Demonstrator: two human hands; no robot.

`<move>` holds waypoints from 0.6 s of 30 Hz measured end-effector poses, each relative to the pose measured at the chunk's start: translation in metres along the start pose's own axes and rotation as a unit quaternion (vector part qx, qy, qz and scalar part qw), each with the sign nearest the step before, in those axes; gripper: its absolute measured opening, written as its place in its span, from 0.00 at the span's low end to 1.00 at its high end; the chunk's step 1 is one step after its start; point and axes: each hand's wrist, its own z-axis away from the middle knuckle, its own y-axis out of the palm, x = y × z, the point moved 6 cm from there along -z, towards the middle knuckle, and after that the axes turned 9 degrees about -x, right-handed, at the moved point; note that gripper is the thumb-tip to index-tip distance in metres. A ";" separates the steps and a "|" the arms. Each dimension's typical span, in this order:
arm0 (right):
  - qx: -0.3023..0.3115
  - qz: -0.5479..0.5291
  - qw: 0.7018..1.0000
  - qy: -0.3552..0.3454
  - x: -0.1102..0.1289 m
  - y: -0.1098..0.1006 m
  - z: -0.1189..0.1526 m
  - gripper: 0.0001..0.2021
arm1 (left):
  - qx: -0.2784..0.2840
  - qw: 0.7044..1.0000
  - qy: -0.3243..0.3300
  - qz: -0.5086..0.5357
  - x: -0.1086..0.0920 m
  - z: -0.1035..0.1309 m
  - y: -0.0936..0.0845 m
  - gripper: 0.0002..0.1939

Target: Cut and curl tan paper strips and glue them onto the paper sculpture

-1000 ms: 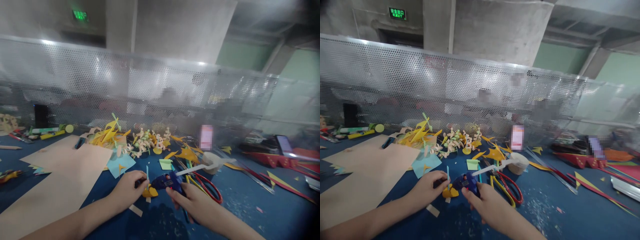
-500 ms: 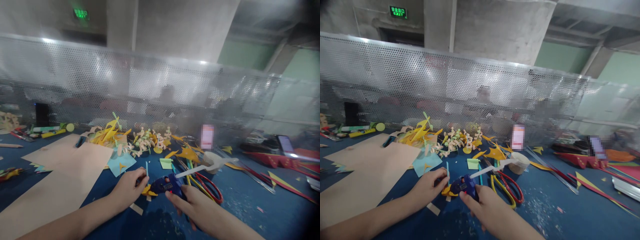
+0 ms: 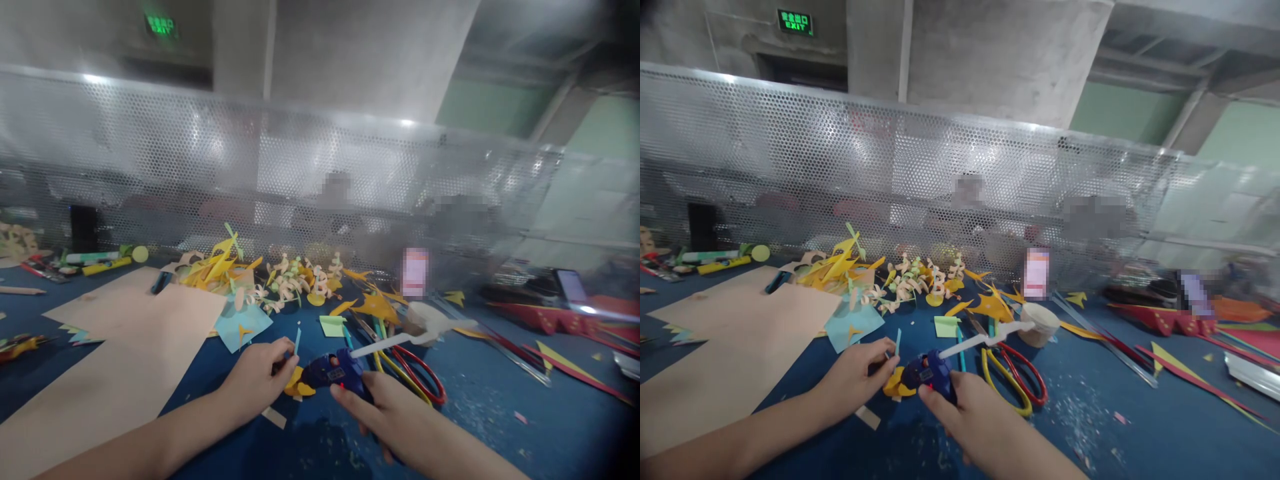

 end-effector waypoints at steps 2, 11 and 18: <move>0.001 -0.003 1.000 0.000 0.000 0.000 0.000 0.17 | 0.004 1.000 0.001 0.000 -0.001 0.000 0.000 0.08; -0.012 -0.004 1.000 -0.008 -0.001 0.001 0.001 0.17 | 0.008 1.000 0.013 -0.017 -0.003 0.001 -0.001 0.08; -0.005 -0.041 0.999 0.001 0.000 -0.011 0.000 0.17 | 0.016 1.000 0.019 0.004 -0.004 0.001 -0.002 0.09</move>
